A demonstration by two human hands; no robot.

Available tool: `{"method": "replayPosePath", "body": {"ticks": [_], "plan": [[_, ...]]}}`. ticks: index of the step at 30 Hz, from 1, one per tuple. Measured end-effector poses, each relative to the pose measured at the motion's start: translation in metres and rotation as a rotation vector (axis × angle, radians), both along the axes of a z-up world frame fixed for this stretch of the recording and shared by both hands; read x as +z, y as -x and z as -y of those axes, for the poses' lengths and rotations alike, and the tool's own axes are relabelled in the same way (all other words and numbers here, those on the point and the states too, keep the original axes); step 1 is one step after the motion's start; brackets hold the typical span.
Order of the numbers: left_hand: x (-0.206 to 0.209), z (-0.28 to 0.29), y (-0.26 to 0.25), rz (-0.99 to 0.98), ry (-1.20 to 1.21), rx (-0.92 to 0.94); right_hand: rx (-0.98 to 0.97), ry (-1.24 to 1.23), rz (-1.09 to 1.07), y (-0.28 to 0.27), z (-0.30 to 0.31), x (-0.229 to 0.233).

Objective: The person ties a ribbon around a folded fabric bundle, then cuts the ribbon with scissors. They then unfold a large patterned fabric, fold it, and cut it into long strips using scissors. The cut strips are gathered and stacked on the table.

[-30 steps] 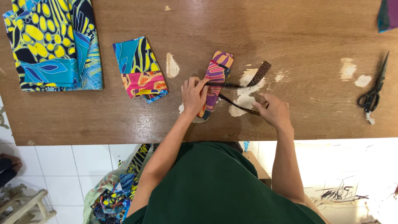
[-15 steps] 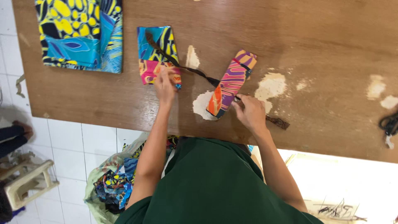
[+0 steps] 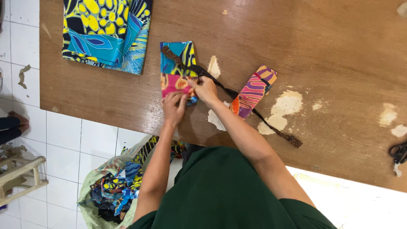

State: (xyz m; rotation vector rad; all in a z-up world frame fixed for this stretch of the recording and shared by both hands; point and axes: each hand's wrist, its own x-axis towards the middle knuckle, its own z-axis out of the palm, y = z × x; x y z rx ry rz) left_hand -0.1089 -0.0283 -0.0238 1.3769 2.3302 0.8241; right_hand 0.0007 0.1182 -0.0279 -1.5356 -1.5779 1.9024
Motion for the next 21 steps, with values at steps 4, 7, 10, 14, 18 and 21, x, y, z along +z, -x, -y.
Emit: {"method": "replayPosePath", "body": {"ticks": [4, 7, 10, 14, 18, 21], "plan": [[-0.008, 0.013, 0.012, 0.481, 0.004, 0.341, 0.051, -0.216, -0.096, 0.013, 0.006, -0.008], [-0.003, 0.005, 0.028, 0.673, -0.284, 0.387, 0.094, -0.379, -0.338, 0.014, 0.006, -0.003], [0.011, -0.004, 0.042, 0.922, -0.324, 0.281, 0.245, -0.217, -0.577, 0.011, 0.009, 0.019], [0.032, -0.010, 0.037, 1.527, -0.322, 0.178, 0.322, 0.138, -0.751, 0.008, 0.018, 0.059], [0.033, -0.009, 0.014, 1.835, -0.577, 0.025, 0.219, 0.176, -0.787, 0.002, 0.029, 0.064], [0.023, -0.009, 0.004, 1.490, -0.476, 0.285, 0.150, 0.219, -0.675, -0.006, 0.031, 0.047]]}}
